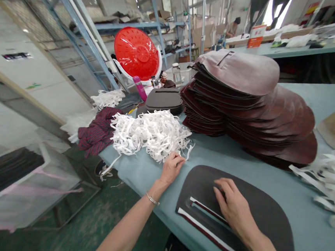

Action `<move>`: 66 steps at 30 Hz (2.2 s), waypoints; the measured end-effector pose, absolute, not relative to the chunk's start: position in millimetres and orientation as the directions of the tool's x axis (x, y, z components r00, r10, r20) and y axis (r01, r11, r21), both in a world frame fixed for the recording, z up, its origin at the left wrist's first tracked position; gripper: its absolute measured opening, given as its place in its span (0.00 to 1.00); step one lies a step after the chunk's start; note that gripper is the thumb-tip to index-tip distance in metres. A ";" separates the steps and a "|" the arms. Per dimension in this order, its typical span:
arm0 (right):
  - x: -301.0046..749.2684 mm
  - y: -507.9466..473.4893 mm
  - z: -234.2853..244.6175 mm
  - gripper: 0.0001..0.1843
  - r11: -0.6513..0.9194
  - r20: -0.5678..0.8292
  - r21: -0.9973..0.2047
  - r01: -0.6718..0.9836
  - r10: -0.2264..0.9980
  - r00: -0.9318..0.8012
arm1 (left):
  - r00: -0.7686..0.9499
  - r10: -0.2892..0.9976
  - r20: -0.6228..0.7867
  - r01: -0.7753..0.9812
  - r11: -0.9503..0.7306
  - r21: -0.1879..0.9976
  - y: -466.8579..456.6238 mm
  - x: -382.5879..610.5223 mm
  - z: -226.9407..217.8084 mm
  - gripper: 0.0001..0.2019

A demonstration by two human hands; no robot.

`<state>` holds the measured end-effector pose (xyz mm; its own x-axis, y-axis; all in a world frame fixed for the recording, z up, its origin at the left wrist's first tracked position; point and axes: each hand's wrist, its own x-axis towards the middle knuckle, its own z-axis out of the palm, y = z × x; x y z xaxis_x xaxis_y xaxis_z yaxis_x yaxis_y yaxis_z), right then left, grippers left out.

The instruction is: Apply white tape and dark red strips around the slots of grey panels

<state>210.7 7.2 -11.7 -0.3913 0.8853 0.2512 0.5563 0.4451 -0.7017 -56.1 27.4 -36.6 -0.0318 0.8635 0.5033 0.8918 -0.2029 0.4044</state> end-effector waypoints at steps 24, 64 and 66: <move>189.6 35.6 -4.9 0.13 -0.136 -0.120 -0.954 -0.268 0.990 -0.078 | -0.175 0.918 0.356 0.847 -0.044 0.530 40.2 -50.1 -20.2 0.09; 249.7 -27.7 12.0 0.11 -0.080 -0.070 -0.994 -0.080 0.991 -0.114 | 0.052 0.993 0.105 0.512 -0.117 0.851 21.4 43.2 56.4 0.13; 244.0 -27.7 13.9 0.10 0.038 0.034 -0.999 0.022 0.988 -0.153 | 0.253 0.947 -0.199 0.307 0.117 0.945 5.0 64.4 50.7 0.16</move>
<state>244.0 -27.7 13.9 -0.1526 0.9877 0.0344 0.0222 0.0382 -0.9990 64.4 5.0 50.7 0.2532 0.9466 -0.1994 0.3065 0.1170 0.9446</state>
